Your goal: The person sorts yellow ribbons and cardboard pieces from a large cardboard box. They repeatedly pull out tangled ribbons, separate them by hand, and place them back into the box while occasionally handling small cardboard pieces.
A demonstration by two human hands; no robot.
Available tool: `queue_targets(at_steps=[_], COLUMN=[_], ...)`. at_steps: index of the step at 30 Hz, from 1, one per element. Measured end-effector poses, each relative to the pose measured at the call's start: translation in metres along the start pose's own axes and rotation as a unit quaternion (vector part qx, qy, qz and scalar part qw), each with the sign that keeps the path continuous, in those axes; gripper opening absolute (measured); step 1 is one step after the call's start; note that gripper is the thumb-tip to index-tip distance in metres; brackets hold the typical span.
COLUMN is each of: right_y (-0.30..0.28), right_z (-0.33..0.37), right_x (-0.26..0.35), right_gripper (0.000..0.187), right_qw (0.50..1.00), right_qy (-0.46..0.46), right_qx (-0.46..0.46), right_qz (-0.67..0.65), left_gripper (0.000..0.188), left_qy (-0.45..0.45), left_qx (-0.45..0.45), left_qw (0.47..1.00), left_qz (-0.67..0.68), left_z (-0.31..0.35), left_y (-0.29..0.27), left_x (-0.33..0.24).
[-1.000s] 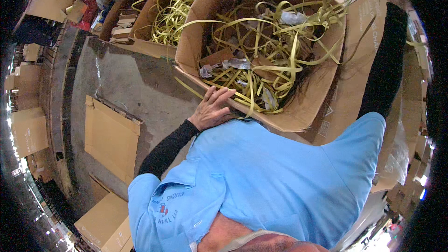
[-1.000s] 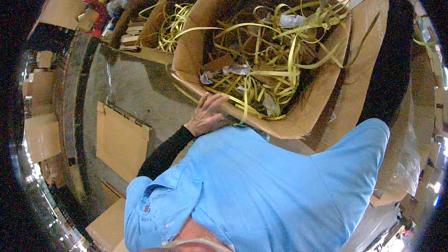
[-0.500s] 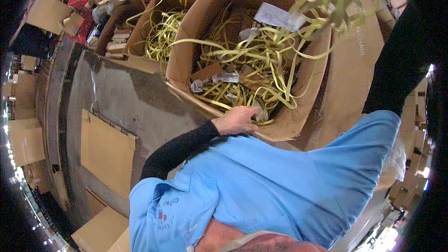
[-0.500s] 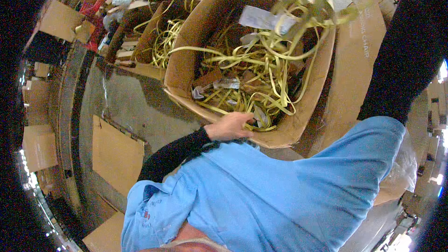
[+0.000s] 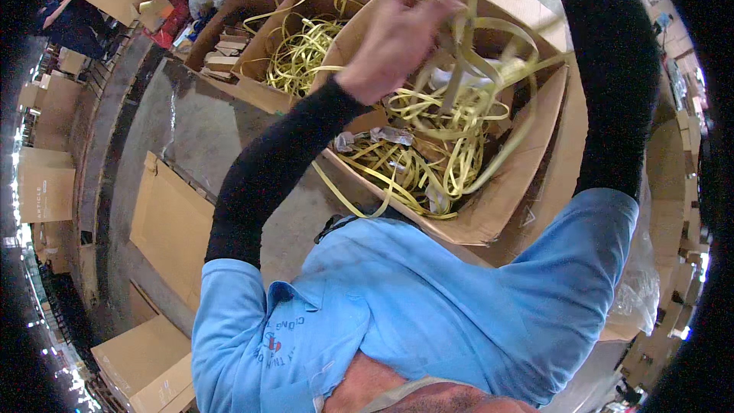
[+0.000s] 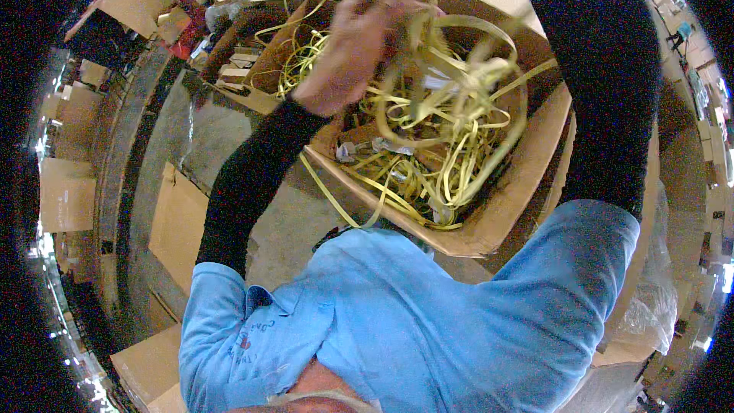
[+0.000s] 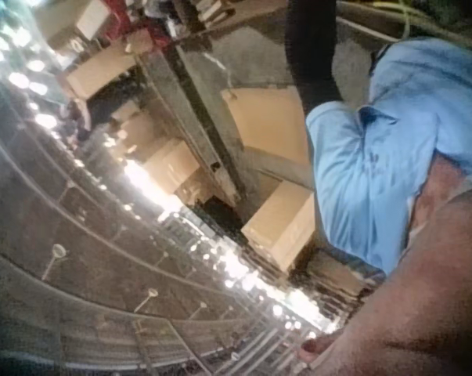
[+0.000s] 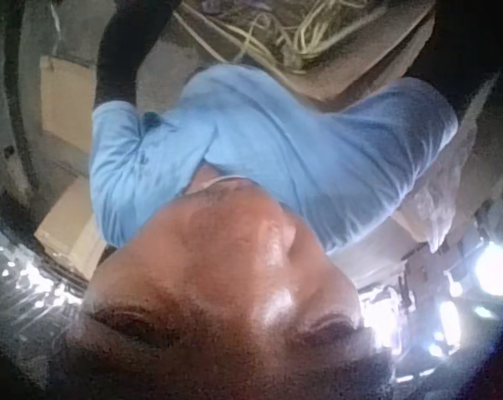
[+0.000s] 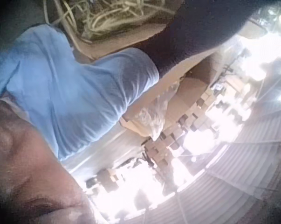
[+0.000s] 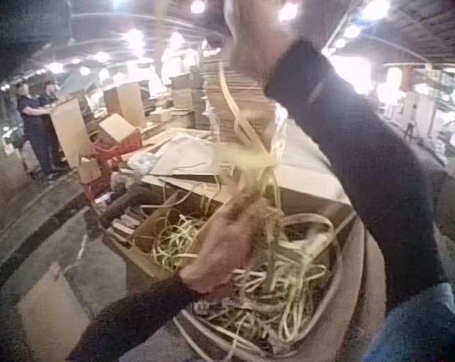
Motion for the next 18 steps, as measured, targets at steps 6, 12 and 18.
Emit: queue_targets(at_steps=[6,12,18], right_y=[0.187,0.231,0.191], right_z=[0.016,0.124,0.109], right_x=[-0.079,-0.063,0.043], right_gripper=[0.035,0.047,0.044], right_qw=[0.956,0.921,0.678], right_qy=[0.134,0.205,0.185], right_qx=[0.191,0.172,-0.178], right_qz=[-0.18,-0.283,-0.689], left_gripper=[0.036,0.038,0.039], left_qy=[0.184,-0.065,-0.022], left_qx=[-0.123,-0.047,0.023], left_qw=[0.795,0.975,0.996], left_qz=[-0.564,-0.209,0.082], left_z=[0.041,0.079,0.057], left_y=[-0.094,-0.109,-0.102], left_x=[-0.08,-0.141,-0.144])
Point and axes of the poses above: each hand's wrist, its own z-axis away from the middle knuckle, its own y-axis out of the palm, x = y × z, the point moved 5 cm from there along -z, towards the middle knuckle, and after that the axes turned 12 degrees about -y, right-handed, at the moved point
